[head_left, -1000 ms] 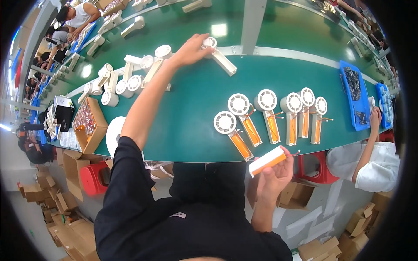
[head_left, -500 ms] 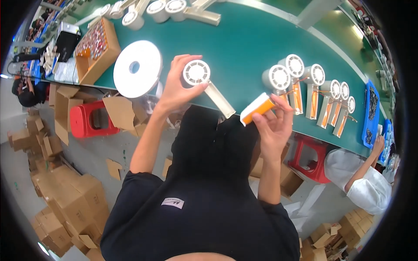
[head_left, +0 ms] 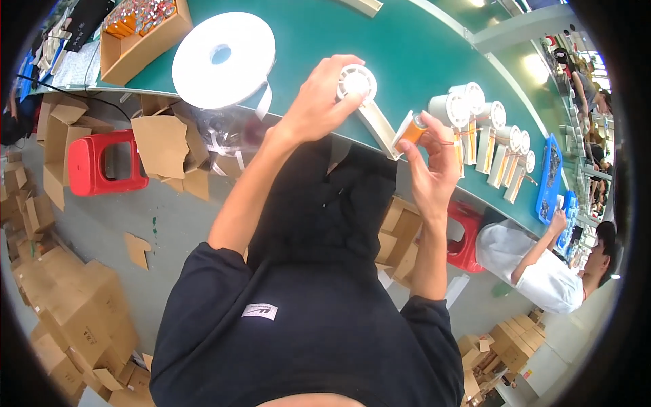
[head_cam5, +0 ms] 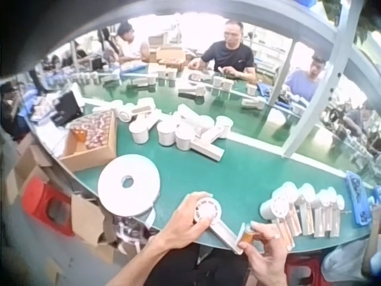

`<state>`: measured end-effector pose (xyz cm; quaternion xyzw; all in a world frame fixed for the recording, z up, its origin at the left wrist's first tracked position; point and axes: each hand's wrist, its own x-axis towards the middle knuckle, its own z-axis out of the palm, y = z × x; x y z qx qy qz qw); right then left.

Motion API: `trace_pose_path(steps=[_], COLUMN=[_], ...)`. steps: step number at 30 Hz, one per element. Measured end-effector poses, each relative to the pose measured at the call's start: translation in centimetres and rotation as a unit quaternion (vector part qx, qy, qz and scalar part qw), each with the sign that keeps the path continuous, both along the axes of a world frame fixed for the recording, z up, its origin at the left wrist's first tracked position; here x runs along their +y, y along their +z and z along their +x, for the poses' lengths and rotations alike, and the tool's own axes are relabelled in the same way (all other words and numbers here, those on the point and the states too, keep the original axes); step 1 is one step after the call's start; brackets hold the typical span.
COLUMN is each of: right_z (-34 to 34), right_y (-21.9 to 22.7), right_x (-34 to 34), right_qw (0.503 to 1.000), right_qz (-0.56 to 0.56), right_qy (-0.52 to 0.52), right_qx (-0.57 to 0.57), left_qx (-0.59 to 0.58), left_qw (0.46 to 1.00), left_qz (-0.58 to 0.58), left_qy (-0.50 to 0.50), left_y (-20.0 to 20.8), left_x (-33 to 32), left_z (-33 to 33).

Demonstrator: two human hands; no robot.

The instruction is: The person applies tape from a roll to batteries and installs the batteries into fan casings by hand.

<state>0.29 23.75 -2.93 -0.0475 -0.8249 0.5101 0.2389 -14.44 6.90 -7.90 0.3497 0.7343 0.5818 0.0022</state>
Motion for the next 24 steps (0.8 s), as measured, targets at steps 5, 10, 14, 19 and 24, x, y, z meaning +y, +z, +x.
trace_pose_path(steps=[5, 10, 14, 19, 24], right_z=[0.2, 0.0, -0.3, -1.6, -3.7], right_y=[-0.5, -0.1, 1.0, 2.8, 4.0], right_x=[0.3, -0.3, -0.3, 0.2, 1.1], right_qw=[0.998, 0.989, 0.969, 0.950, 0.896], right_qz=[0.060, 0.147, 0.244, 0.290, 0.386], right_qy=[0.004, 0.013, 0.027, 0.100, 0.197], right_qx=[0.018, 0.012, 0.005, -0.062, -0.097], left_qx=[0.011, 0.029, 0.028, 0.041, 0.046], left_qw=[1.000, 1.000, 1.000, 0.999, 0.999], left_qz=[0.005, 0.005, -0.010, -0.011, -0.008], left_qy=[-0.008, -0.001, -0.005, -0.007, -0.007], left_y=[-0.1, -0.4, -0.3, -0.3, -0.2], left_x=[0.2, 0.0, 0.0, -0.1, 0.0], left_z=[-0.2, -0.2, -0.1, -0.2, -0.1])
